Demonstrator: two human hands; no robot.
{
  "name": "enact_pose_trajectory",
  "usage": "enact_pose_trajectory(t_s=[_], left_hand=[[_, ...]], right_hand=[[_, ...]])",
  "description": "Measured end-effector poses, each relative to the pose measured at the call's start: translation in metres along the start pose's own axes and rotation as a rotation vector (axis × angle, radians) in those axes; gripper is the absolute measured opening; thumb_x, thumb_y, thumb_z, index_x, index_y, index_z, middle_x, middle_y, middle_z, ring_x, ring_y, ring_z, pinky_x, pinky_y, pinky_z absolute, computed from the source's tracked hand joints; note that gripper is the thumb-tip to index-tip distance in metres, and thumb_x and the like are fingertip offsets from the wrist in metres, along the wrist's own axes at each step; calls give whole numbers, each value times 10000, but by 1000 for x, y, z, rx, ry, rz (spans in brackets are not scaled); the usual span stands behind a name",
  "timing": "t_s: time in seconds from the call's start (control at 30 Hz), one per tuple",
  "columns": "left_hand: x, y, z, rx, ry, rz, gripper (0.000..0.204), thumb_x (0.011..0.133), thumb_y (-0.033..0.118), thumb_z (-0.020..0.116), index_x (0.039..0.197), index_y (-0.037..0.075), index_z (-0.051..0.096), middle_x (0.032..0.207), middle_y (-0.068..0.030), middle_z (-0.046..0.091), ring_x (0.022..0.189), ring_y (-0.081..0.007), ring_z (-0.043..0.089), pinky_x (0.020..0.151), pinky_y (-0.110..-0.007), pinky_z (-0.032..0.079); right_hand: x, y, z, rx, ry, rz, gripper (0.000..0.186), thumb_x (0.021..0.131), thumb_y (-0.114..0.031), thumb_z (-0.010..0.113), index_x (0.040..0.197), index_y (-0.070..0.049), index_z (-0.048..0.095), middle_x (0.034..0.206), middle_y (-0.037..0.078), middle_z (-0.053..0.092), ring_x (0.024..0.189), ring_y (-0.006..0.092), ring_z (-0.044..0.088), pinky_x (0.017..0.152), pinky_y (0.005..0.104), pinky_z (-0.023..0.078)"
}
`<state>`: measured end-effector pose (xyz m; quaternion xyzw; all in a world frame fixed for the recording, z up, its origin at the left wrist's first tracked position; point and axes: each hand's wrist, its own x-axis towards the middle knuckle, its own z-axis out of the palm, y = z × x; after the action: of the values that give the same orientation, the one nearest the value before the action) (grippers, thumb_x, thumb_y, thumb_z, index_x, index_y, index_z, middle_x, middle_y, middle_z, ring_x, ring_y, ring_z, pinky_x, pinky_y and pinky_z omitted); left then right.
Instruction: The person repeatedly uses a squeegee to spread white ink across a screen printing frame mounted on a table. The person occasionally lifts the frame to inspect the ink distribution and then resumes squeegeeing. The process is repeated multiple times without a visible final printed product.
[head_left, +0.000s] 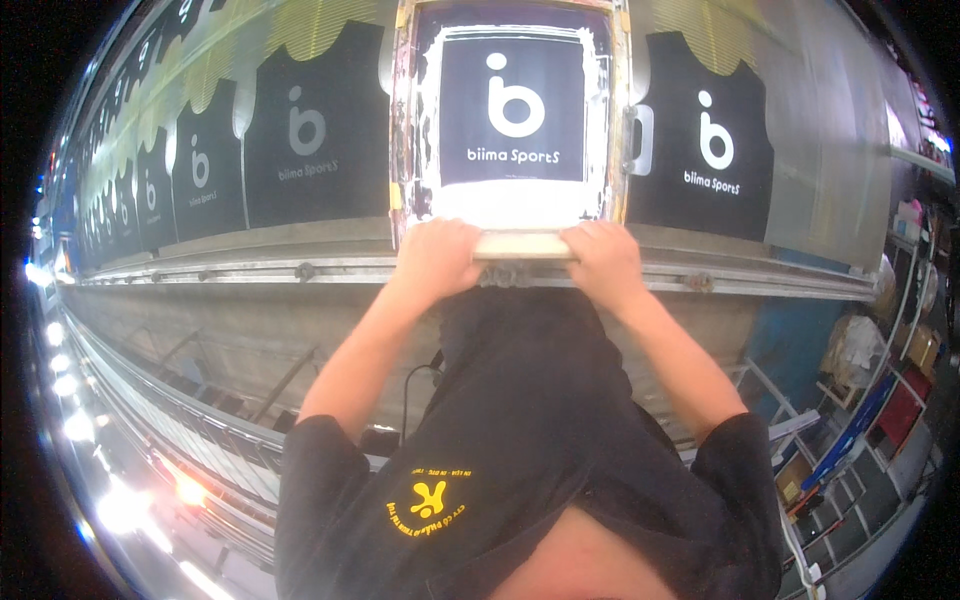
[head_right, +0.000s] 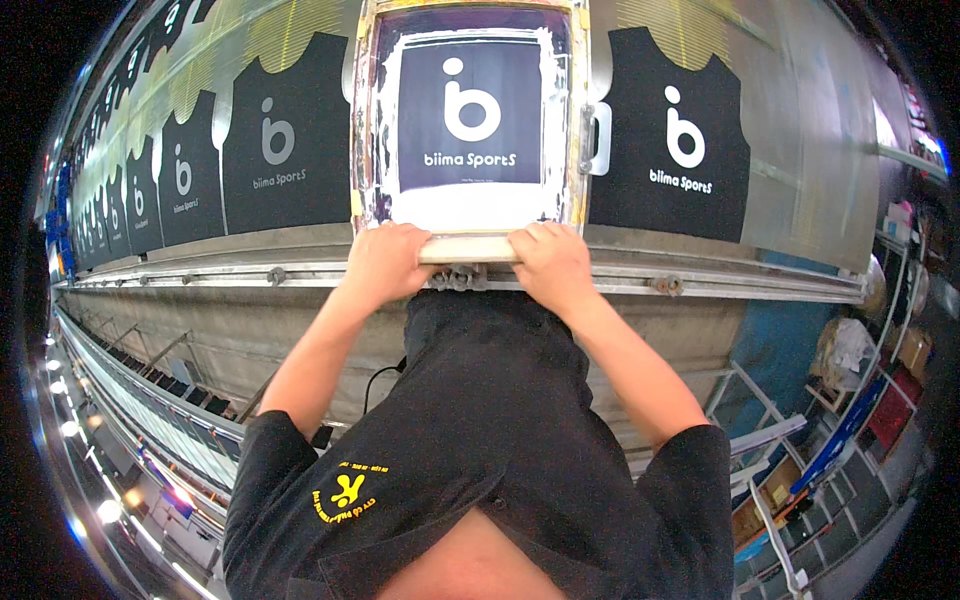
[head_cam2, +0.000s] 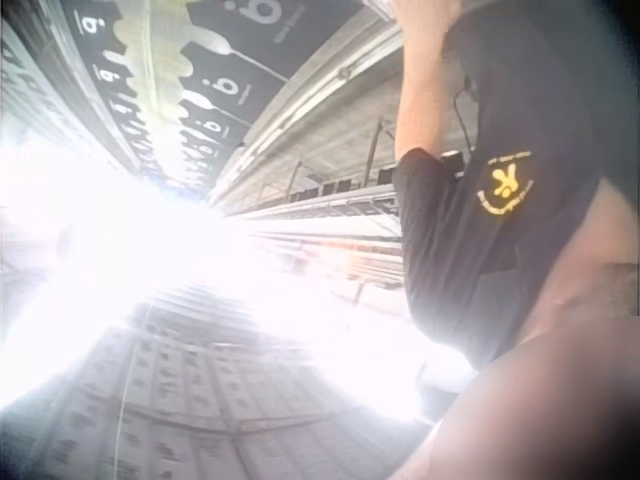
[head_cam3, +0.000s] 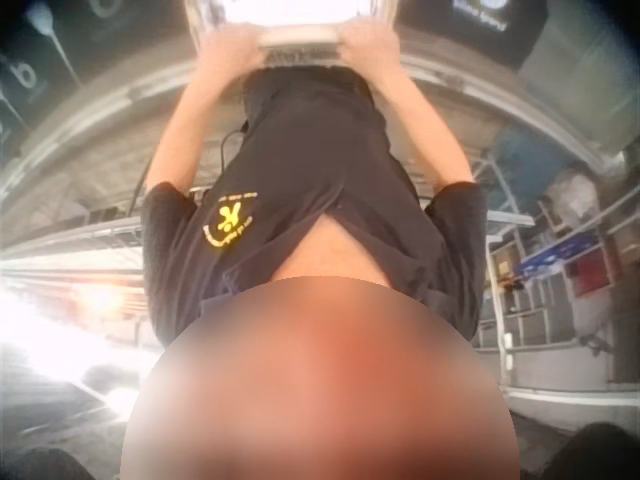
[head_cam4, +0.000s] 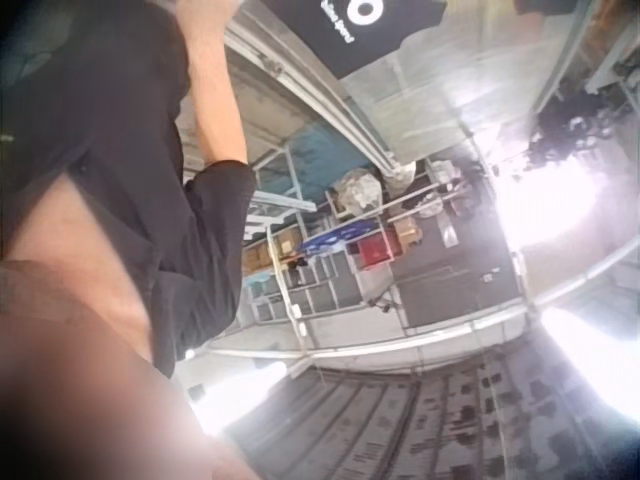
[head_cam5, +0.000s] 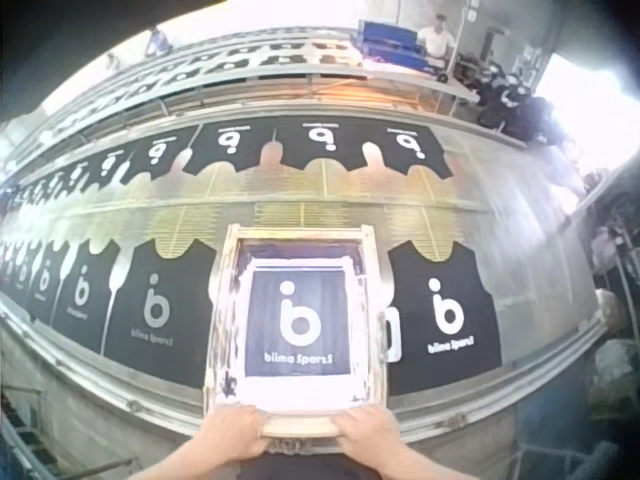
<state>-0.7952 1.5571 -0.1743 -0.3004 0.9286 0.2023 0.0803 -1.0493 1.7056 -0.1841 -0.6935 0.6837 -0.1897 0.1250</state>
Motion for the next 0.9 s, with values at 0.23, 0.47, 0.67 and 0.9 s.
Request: enact_pose_trajectory(t_s=[0.23, 0.47, 0.67, 0.9], left_hand=[[220, -115, -104, 60, -29, -18, 483, 911, 629, 729, 970, 154, 789, 929, -126, 780, 900, -371, 764, 783, -513, 596], [358, -186, -155, 199, 78, 4, 531, 899, 603, 731, 979, 87, 829, 893, -99, 793, 880, -315, 770, 783, -474, 612], [350, -195, -114, 194, 154, -48, 534, 816, 593, 757, 856, 66, 833, 846, -182, 784, 856, -377, 771, 792, -487, 609], [196, -135, -29, 70, -30, -126, 376, 868, 473, 809, 1132, 204, 804, 1048, -85, 771, 948, -298, 766, 796, -488, 617]], right_hand=[[229, 94, -19, -181, 1, 73, 236, 866, -314, 819, 961, -125, 714, 894, 79, 702, 900, 326, 726, 823, 478, 571], [392, 143, -23, -252, -52, 280, 372, 899, -511, 804, 1034, -165, 775, 999, 92, 759, 1024, 332, 734, 868, 491, 574], [366, 150, 20, -248, -102, 342, 439, 871, -586, 805, 987, -164, 780, 922, 52, 771, 921, 282, 751, 824, 470, 565], [210, 86, 71, -306, 194, 56, 196, 713, -234, 860, 799, -179, 693, 763, 9, 636, 712, 228, 695, 638, 402, 571]])
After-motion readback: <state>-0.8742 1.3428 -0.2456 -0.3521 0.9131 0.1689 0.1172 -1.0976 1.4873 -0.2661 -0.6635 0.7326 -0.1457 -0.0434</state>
